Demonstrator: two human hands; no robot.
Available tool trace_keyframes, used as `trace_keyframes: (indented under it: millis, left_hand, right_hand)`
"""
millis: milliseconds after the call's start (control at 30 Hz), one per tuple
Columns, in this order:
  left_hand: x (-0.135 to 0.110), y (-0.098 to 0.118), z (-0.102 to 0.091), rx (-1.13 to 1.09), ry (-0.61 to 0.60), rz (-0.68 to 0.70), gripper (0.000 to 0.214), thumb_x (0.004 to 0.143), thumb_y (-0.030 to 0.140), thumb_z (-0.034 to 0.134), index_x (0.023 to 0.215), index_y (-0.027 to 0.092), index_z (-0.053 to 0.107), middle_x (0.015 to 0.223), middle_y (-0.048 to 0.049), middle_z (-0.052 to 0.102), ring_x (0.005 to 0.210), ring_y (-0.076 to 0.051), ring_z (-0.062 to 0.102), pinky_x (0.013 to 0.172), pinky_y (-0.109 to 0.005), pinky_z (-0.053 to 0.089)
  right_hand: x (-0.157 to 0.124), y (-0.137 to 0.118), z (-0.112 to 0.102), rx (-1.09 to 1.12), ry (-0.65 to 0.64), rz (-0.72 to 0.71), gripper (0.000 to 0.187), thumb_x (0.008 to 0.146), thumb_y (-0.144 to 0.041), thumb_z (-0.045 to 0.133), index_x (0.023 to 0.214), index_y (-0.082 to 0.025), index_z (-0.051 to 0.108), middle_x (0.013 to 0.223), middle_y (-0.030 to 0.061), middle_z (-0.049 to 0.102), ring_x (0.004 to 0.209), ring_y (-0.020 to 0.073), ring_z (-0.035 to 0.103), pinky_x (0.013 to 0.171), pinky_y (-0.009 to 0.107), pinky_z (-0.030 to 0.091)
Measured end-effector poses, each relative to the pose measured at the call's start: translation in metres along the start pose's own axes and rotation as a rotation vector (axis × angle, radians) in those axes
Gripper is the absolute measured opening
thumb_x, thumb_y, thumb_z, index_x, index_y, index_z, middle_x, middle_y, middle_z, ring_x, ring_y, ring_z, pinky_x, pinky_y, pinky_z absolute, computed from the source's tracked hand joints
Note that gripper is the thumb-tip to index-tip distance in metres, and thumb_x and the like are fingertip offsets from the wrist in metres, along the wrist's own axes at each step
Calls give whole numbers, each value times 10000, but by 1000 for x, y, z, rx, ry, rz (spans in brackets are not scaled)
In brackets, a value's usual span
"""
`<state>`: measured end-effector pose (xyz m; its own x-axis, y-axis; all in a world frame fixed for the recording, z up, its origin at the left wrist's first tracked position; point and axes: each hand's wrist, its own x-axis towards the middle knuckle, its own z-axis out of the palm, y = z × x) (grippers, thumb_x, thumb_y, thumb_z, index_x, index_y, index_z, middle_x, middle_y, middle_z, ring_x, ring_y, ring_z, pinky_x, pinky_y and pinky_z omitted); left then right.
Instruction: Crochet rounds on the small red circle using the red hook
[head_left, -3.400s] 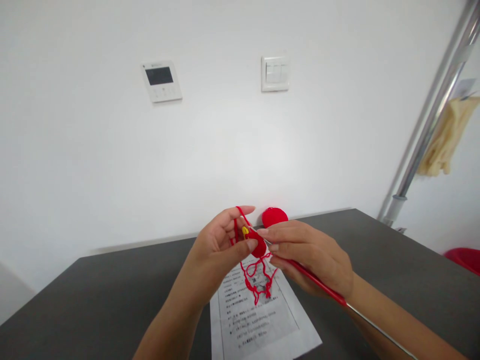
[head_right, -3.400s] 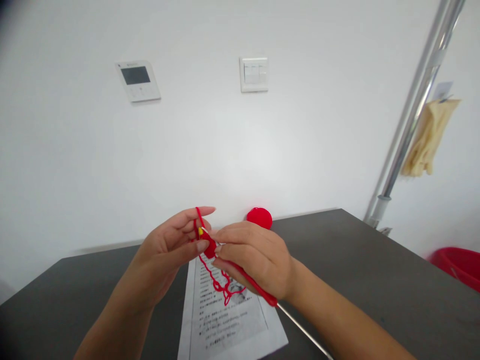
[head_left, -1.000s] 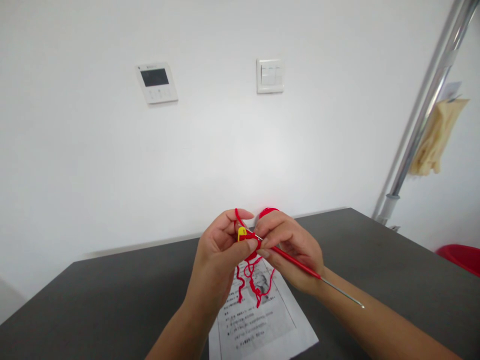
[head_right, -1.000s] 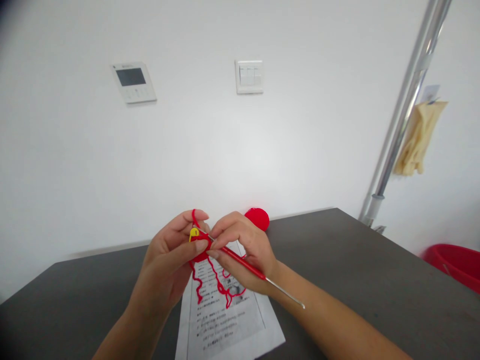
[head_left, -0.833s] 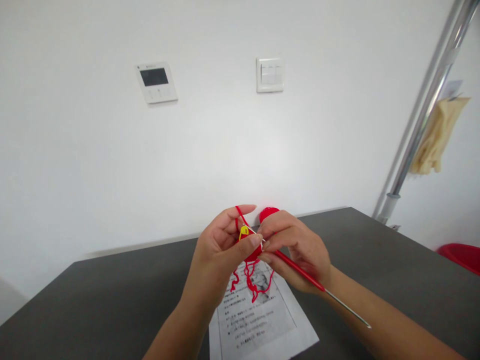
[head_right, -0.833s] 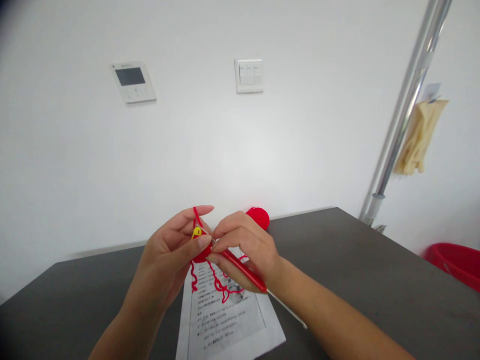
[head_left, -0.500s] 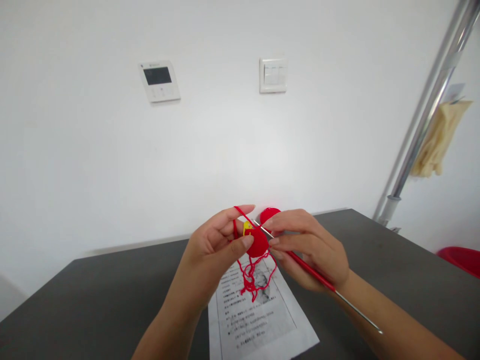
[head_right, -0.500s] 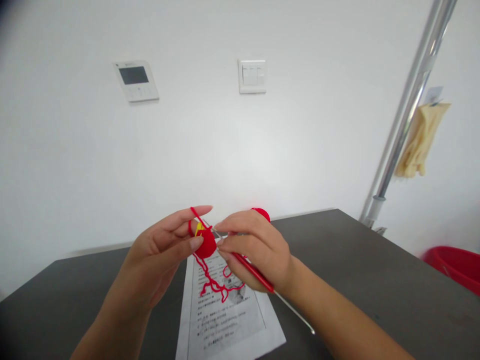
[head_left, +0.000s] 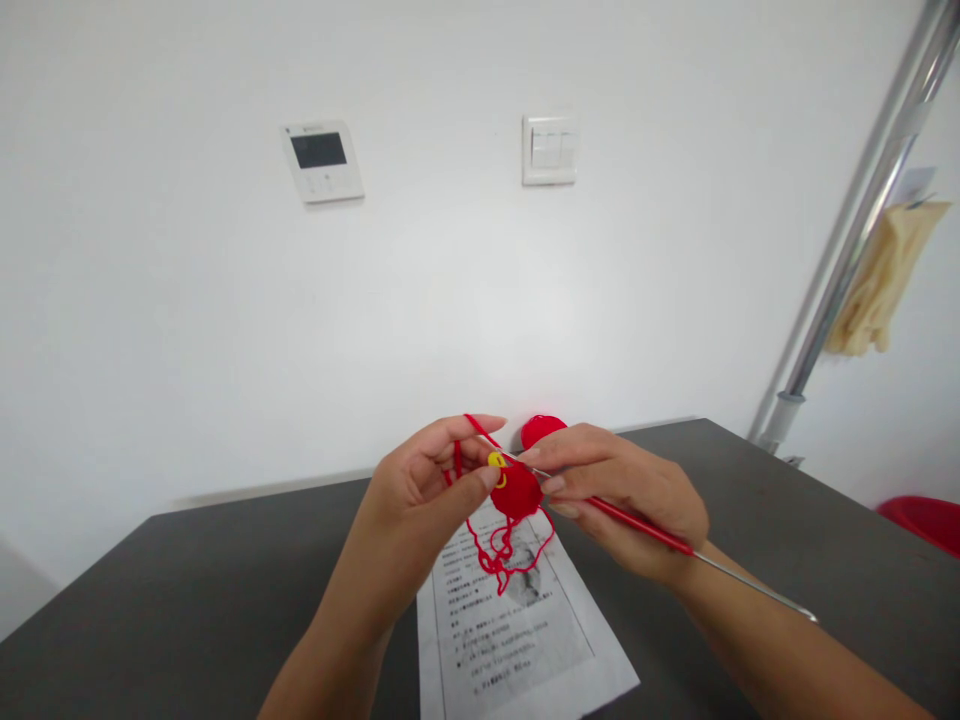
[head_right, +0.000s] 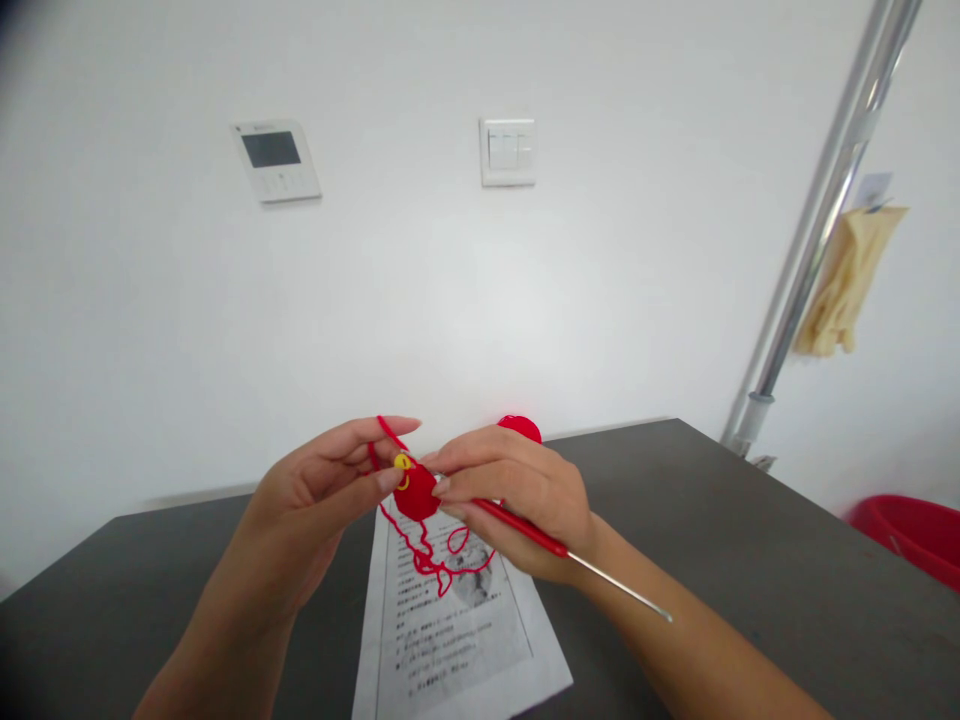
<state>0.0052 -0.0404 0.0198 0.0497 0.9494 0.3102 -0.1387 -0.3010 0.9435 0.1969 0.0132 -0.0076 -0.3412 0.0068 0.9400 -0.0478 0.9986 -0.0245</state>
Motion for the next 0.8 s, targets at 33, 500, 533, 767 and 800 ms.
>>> trace_keyframes:
  millis: [33,500,533,767,800]
  left_hand:
    - [0,0,0,-3,-6,-1,245,743,191,794,987,195,774,746,0,684,703,-117,614,675,-215,502]
    - [4,1,2,-108,-42,-135,432,648,190,853,1064,166,737,746,-8,682,697,-138,604,684,-269,493]
    - [4,1,2,-119,-49,-139,436,642,185,858,1060,167,738,743,-6,682,696,-137,604,685,-268,492]
    - [2,1,0,-163,-89,-136,406,654,168,858,1043,178,741,776,-13,702,708,-129,621,688,-252,492]
    - [2,1,-1,-157,-86,-130,411,650,171,859,1043,175,741,773,-13,698,704,-129,617,686,-253,489]
  right_hand:
    - [0,1,0,9,2,9,118,964,-125,571,1021,-166,665,1012,115,745,980,165,723,837,291,622]
    - [-4,-4,3,-265,-15,-97,177,963,-124,567,1117,-191,623,1043,131,739,1018,193,731,835,313,645]
    - [-4,-4,3,-270,-10,-95,171,966,-126,563,1112,-189,626,1033,130,740,1011,192,732,836,312,645]
    - [-3,-4,2,-187,-3,-96,103,960,-115,581,1034,-145,647,1018,132,737,1015,173,721,857,286,627]
    - [-3,-3,1,-155,-17,-95,106,968,-121,568,1035,-145,647,1018,134,739,1016,172,721,850,284,628]
